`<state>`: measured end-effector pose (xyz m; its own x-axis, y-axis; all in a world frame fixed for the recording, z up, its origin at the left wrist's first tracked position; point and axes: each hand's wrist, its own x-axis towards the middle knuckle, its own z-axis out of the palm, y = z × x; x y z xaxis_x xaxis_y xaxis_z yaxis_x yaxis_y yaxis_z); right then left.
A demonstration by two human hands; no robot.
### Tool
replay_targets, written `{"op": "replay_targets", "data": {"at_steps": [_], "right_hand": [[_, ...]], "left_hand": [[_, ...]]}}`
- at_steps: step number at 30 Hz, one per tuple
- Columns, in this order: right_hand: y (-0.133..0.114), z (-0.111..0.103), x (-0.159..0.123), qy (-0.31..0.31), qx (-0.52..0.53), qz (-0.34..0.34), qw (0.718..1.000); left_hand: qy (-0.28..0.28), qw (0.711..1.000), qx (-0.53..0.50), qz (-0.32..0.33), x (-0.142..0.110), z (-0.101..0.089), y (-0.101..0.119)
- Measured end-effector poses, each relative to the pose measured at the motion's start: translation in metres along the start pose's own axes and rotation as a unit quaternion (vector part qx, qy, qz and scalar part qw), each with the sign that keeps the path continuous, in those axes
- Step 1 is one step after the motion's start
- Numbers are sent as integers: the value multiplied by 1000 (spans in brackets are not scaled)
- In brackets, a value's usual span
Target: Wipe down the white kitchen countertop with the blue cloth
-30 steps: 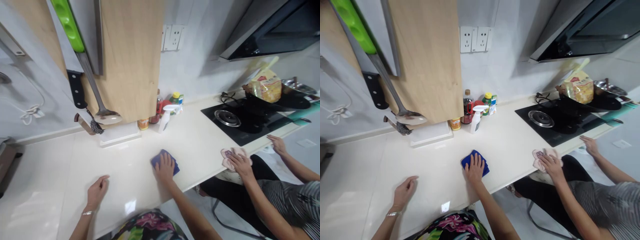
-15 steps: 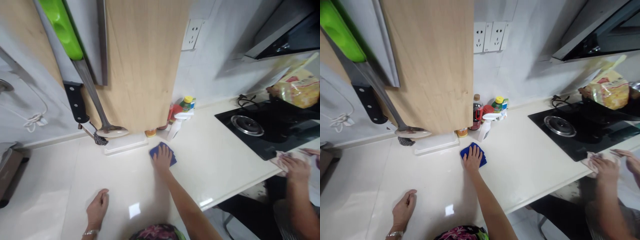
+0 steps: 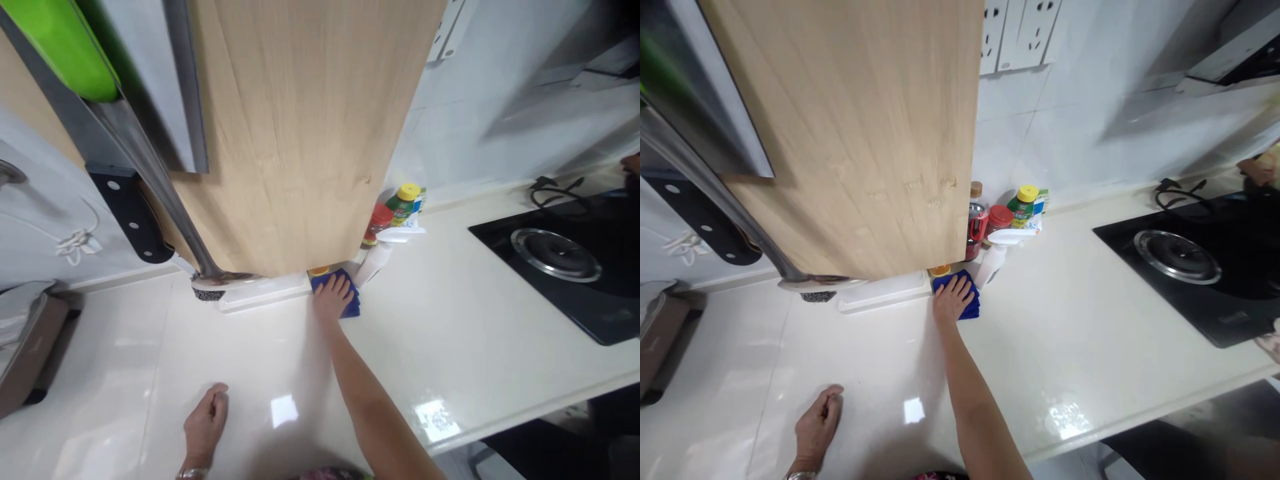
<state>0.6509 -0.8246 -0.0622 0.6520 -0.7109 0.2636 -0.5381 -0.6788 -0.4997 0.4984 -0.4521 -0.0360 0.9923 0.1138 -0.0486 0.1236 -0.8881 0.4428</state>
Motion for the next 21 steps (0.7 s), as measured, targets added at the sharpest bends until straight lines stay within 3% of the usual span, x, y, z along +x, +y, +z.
{"op": "replay_targets", "data": {"at_steps": [6, 10, 14, 21], "right_hand": [[-2, -1, 5, -32, -32, -23, 999], [9, -9, -6, -35, -35, -81, 995], [25, -23, -33, -28, -43, -113, 992], [43, -56, -107, -63, -73, -165, 982]], "left_hand": [[-1, 1000, -16, -3, 1, -3, 2], [1, 1000, -10, 4, 1, -4, 3], [-2, 1000, 7, 7, 2, -6, 5], [-24, 999, -1, 24, 1, -5, 3]]}}
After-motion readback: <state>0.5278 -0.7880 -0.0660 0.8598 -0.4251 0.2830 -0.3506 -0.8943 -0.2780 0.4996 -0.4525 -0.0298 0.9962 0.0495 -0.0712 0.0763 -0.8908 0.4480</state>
